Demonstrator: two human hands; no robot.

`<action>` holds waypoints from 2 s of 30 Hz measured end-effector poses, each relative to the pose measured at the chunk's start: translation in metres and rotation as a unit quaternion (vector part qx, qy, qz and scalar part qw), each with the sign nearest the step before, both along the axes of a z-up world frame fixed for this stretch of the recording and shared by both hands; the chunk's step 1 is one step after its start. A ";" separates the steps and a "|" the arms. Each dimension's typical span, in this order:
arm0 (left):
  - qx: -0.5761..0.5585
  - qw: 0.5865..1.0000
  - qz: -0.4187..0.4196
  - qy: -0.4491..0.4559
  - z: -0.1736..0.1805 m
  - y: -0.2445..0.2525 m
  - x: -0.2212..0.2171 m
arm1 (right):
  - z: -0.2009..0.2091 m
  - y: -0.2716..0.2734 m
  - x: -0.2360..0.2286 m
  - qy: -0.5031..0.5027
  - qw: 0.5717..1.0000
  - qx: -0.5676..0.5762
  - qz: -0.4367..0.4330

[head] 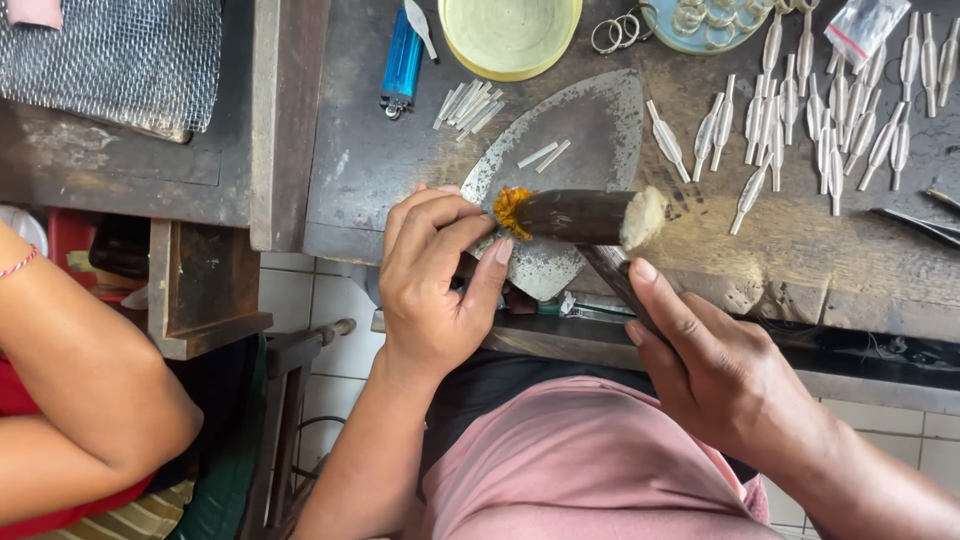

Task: Hammering and shaping small silver wire components on a metal anvil at a jewelry workshop.

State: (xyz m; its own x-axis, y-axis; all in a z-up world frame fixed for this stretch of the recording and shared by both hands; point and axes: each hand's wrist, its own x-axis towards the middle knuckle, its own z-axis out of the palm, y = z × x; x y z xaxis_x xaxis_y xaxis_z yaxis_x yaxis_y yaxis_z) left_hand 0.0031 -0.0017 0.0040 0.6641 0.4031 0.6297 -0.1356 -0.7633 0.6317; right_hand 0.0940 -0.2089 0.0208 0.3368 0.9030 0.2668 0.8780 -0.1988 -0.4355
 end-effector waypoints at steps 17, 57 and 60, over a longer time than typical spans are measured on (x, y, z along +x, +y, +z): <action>0.159 0.969 -0.152 0.114 0.004 0.001 -0.001 | -0.024 -0.026 0.008 0.027 0.988 0.075 -0.134; 0.095 0.991 -0.039 0.086 -0.003 0.000 0.009 | -0.010 -0.002 0.012 -0.010 0.994 0.036 -0.103; 0.094 0.990 -0.044 0.092 -0.002 0.000 0.008 | -0.005 0.003 0.010 -0.016 0.994 0.007 -0.108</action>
State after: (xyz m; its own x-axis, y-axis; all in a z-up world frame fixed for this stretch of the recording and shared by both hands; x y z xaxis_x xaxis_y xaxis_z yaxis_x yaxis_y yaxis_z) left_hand 0.0115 -0.0018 0.0017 0.8019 0.2264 0.5529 -0.1024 -0.8596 0.5006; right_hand 0.1045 -0.2062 0.0155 0.5140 0.8062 0.2930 0.8288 -0.3787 -0.4118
